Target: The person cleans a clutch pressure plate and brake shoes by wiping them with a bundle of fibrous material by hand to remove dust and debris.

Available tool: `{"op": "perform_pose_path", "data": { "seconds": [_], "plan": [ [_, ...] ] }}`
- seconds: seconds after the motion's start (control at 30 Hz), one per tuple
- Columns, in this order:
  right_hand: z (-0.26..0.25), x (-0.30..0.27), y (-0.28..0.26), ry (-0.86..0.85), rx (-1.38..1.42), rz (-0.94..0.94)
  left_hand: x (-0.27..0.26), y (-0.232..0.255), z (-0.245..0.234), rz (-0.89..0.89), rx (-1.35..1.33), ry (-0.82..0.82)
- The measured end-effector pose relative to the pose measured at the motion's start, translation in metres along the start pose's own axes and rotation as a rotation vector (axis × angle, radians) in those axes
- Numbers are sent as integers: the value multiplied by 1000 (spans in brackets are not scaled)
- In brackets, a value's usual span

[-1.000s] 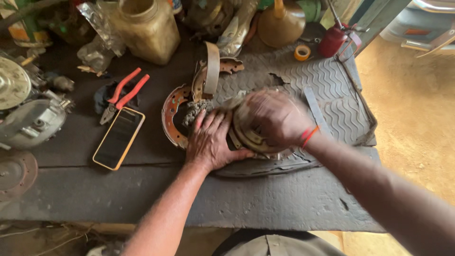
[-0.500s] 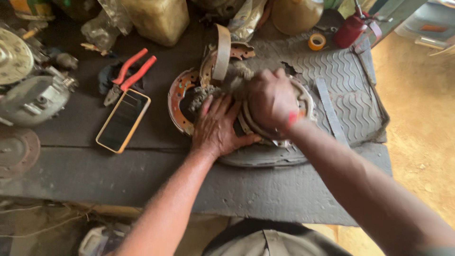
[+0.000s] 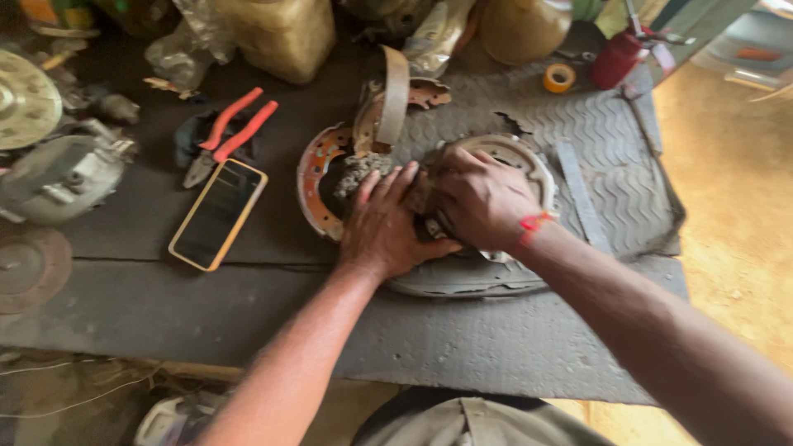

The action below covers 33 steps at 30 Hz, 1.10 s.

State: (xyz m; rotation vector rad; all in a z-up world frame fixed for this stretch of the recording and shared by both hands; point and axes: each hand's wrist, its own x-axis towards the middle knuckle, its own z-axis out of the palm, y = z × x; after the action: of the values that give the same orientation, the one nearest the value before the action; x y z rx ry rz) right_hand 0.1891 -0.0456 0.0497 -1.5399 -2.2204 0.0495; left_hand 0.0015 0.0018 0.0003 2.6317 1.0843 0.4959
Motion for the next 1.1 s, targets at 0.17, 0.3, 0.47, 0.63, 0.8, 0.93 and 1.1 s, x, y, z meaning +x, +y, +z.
{"op": "perform_pose_path", "data": {
  "seconds": [0.17,0.3,0.47,0.63,0.8,0.93,1.1],
  "plan": [
    [-8,-29,-9,-123,-51,-93,-2,-3,1,31,62,-2],
    [-18,-15,9,-64,25,-43,-2,-4,3,4,53,-37],
    [-7,40,45,71,-256,-358,-4,-3,1,14,118,-77],
    [-15,21,87,-83,-280,-253,2,-3,4,-6,61,-16],
    [-38,-38,96,-178,-262,47,-5,-5,5,-19,55,-32],
    [-41,-88,47,-234,-280,145,0,-8,11,4,64,-30],
    [-11,-82,-23,-33,-261,-201,-3,-8,13,14,56,-15]
  ]
}}
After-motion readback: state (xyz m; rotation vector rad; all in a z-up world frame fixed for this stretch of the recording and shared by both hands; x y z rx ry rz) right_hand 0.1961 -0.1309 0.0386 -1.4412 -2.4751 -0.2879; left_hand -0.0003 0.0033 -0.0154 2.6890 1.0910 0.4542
